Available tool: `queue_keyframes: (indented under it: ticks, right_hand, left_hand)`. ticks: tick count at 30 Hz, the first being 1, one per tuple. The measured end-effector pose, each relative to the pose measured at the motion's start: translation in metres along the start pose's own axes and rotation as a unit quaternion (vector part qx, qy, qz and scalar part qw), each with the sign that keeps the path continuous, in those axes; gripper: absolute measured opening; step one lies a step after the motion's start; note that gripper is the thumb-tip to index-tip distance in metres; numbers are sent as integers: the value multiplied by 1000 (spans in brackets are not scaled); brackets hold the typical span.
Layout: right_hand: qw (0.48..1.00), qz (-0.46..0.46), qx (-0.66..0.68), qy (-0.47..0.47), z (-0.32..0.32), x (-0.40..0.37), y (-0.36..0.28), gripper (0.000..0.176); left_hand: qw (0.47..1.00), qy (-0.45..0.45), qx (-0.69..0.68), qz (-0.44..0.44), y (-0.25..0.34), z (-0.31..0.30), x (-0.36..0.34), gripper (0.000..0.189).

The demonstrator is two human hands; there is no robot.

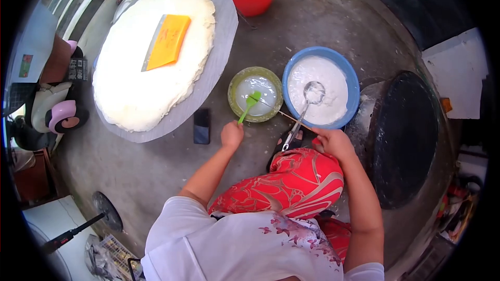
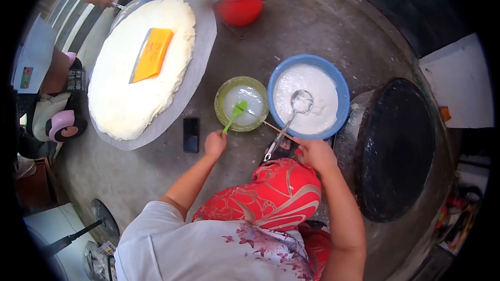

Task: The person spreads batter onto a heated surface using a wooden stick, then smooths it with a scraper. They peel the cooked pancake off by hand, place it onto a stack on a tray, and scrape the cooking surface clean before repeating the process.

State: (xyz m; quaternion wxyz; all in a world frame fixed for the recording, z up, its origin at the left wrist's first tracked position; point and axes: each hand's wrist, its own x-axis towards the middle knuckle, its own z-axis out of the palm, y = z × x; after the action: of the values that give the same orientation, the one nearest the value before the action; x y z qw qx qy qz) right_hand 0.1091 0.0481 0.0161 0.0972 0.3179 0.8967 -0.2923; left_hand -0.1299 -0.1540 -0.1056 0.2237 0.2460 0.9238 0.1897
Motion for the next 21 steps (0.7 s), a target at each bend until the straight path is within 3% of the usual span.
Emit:
queue_keyframes:
  ticks: [5,9,13,16,18,21]
  right_hand:
    - [997,59,-34,19,6,7,2,28]
    - [991,51,-123,33,-12,4,-24,29]
    - [987,88,-128,28,-16,2,-25,29]
    - [993,91,-68,20,-2,2,-5,28]
    - [998,4,64,19,16,2,11,28]
    - [998,40,46,16,18,6,8,26]
  left_hand:
    - [999,15,-2,41,5,-10,-15,21]
    - [999,20,-35,24,1,-15,-20,21]
    - [999,15,-29,21,-3,-5,-14,21]
    - [999,18,8,-28,2,-1,-8,22]
    - [1000,14,13,-24,9,-8,-9,23]
    - [1000,19,14,-19,11,-12,-15,23]
